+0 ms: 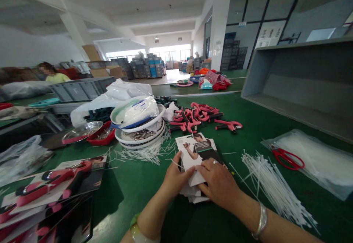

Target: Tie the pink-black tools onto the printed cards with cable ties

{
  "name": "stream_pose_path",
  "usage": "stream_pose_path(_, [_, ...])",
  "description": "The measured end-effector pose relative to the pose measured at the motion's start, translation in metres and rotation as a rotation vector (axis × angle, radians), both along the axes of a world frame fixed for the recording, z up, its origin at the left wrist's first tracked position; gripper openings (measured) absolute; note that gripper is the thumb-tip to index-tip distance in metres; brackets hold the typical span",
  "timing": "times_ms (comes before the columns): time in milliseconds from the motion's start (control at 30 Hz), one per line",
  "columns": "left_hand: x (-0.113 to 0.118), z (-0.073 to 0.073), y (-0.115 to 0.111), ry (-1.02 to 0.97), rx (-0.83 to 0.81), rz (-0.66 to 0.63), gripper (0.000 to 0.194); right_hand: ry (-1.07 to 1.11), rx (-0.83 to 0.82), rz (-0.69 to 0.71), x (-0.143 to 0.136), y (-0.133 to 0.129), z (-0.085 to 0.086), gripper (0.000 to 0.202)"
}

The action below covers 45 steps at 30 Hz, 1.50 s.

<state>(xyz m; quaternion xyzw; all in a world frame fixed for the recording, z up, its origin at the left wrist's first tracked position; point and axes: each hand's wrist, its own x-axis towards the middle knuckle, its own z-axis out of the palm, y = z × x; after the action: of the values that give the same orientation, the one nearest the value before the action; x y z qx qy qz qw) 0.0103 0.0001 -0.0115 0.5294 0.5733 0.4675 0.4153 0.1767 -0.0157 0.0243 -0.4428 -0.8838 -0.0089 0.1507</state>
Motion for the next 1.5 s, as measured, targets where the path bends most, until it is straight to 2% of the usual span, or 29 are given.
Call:
stream_pose_path(67, [-0.002,-0.013,0.004,0.102,0.01,-0.018,0.068,-0.023,-0.131,0.159,0.013,0.017,0.009,0.033])
stream_pose_path(133, [-0.005,-0.022,0.007,0.152,0.023,-0.036,0.071,-0.056,-0.271,0.225,0.034,0.05,0.021,0.033])
stream_pose_path(167, [-0.007,-0.025,0.009,0.163,0.026,-0.051,0.073,-0.076,-0.282,0.072,0.047,0.072,0.027,0.028])
stream_pose_path(200, [-0.008,-0.027,0.01,0.173,0.026,-0.072,0.075,-0.079,-0.232,-0.198,0.061,0.097,0.032,0.027])
stream_pose_path(233, [-0.01,-0.028,0.01,0.187,0.022,-0.093,0.076,-0.086,-0.191,-0.358,0.074,0.123,0.035,0.03])
stream_pose_path(300, [-0.012,-0.028,0.011,0.228,0.01,-0.134,0.075,-0.118,-0.183,-0.549,0.098,0.174,0.036,0.032])
stream_pose_path(367, [-0.013,-0.025,0.01,0.275,0.001,-0.181,0.071,-0.154,-0.227,-0.653,0.112,0.216,0.029,0.028])
stream_pose_path(433, [-0.013,-0.021,0.009,0.327,0.006,-0.218,0.069,-0.178,-0.276,-0.679,0.117,0.245,0.015,0.029])
stream_pose_path(567, [-0.01,-0.018,0.008,0.409,0.018,-0.247,0.065,-0.195,-0.329,-0.634,0.112,0.27,-0.01,0.031])
stream_pose_path(667, [-0.006,-0.021,0.007,0.436,0.006,-0.231,0.064,-0.196,-0.358,-0.559,0.111,0.267,-0.015,0.027])
stream_pose_path(733, [-0.004,-0.024,0.007,0.437,0.006,-0.203,0.064,-0.177,-0.362,-0.499,0.115,0.26,-0.008,0.02])
stream_pose_path(800, [-0.003,-0.026,0.007,0.428,0.015,-0.177,0.064,-0.132,-0.336,-0.446,0.122,0.251,0.007,0.015])
stream_pose_path(933, [-0.003,-0.026,0.008,0.433,0.024,-0.183,0.062,0.021,-0.209,-0.386,0.135,0.227,0.053,0.014])
stream_pose_path(1000, [-0.003,-0.026,0.009,0.44,0.028,-0.187,0.062,0.159,-0.138,-0.377,0.132,0.214,0.072,0.026])
stream_pose_path(1067, [-0.003,-0.025,0.01,0.44,0.038,-0.181,0.063,0.352,-0.081,-0.351,0.118,0.199,0.082,0.037])
stream_pose_path(1167, [-0.004,-0.025,0.009,0.458,0.055,-0.177,0.062,0.61,-0.023,-0.249,0.081,0.176,0.077,0.043])
stream_pose_path(1267, [-0.004,-0.023,0.008,0.488,0.072,-0.178,0.061,0.788,0.073,-0.044,0.046,0.153,0.057,0.038])
stream_pose_path(1367, [-0.004,-0.02,0.006,0.502,0.072,-0.187,0.059,0.72,0.173,0.118,0.034,0.13,0.035,0.029])
stream_pose_path(1500, [-0.003,-0.016,0.006,0.496,0.044,-0.186,0.06,0.555,0.203,0.219,0.047,0.099,0.01,0.023])
